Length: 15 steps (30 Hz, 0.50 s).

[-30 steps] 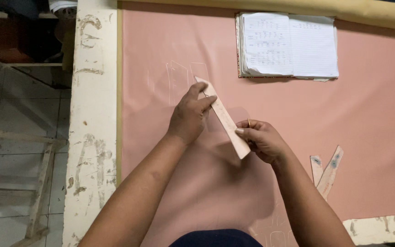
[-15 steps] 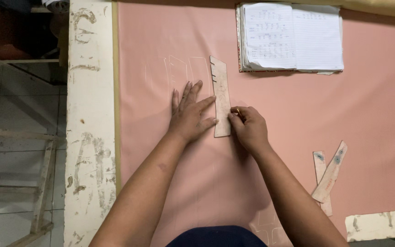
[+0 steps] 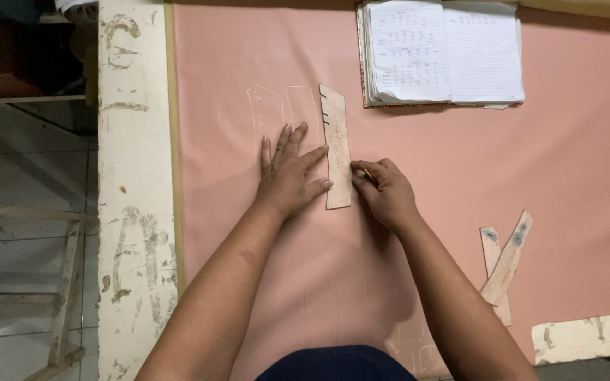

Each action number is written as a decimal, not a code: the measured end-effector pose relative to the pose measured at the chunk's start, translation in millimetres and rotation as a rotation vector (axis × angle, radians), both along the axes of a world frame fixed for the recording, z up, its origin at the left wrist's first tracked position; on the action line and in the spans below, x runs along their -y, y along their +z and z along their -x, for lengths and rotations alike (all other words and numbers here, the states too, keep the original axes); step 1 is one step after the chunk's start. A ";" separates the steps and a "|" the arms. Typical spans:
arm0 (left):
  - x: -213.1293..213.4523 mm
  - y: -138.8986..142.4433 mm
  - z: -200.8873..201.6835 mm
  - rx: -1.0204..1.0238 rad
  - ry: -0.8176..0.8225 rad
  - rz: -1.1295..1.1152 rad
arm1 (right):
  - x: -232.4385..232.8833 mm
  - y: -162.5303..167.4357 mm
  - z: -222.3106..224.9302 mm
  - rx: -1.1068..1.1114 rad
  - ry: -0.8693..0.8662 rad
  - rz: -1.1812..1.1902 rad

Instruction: The person uses a paper pattern and a pencil to trace outlines onto a large sheet of pink fabric laid on a table. They repeatedly position the pattern, trace its edges, and move it to new locations to create multiple identical markings.

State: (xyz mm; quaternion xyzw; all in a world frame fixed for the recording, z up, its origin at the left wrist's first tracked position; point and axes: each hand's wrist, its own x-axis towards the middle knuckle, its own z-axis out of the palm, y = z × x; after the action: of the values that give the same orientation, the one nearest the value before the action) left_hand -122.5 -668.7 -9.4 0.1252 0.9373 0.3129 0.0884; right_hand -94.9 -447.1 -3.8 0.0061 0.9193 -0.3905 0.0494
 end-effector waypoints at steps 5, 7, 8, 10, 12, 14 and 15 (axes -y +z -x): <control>-2.7 10.4 -1.0 -0.023 0.014 0.025 | -14.0 -5.8 10.1 0.063 0.043 0.164; -3.2 11.8 -1.9 -0.020 0.017 0.026 | -16.9 -7.7 11.6 0.243 -0.093 0.421; -3.1 12.2 -2.3 -0.022 0.018 0.025 | -18.0 -8.0 11.6 0.333 -0.161 0.549; -2.2 12.7 -2.4 -0.030 0.017 0.020 | -18.1 -7.2 10.4 0.326 -0.130 0.539; -1.4 13.2 -3.0 -0.041 0.014 0.013 | -16.6 -4.5 7.7 0.231 -0.040 0.385; -1.0 13.5 -2.7 -0.037 0.014 0.008 | -13.1 -0.6 5.9 0.041 0.104 0.084; -1.0 13.2 -2.5 -0.035 0.014 0.005 | -11.5 1.8 5.1 0.048 0.102 0.078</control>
State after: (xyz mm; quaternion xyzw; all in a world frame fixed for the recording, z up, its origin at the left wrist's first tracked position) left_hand -120.0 -667.8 3.7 0.1241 0.9403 0.3091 0.0700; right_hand -100.0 -435.6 -1.9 -0.0332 0.9011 -0.4226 0.0915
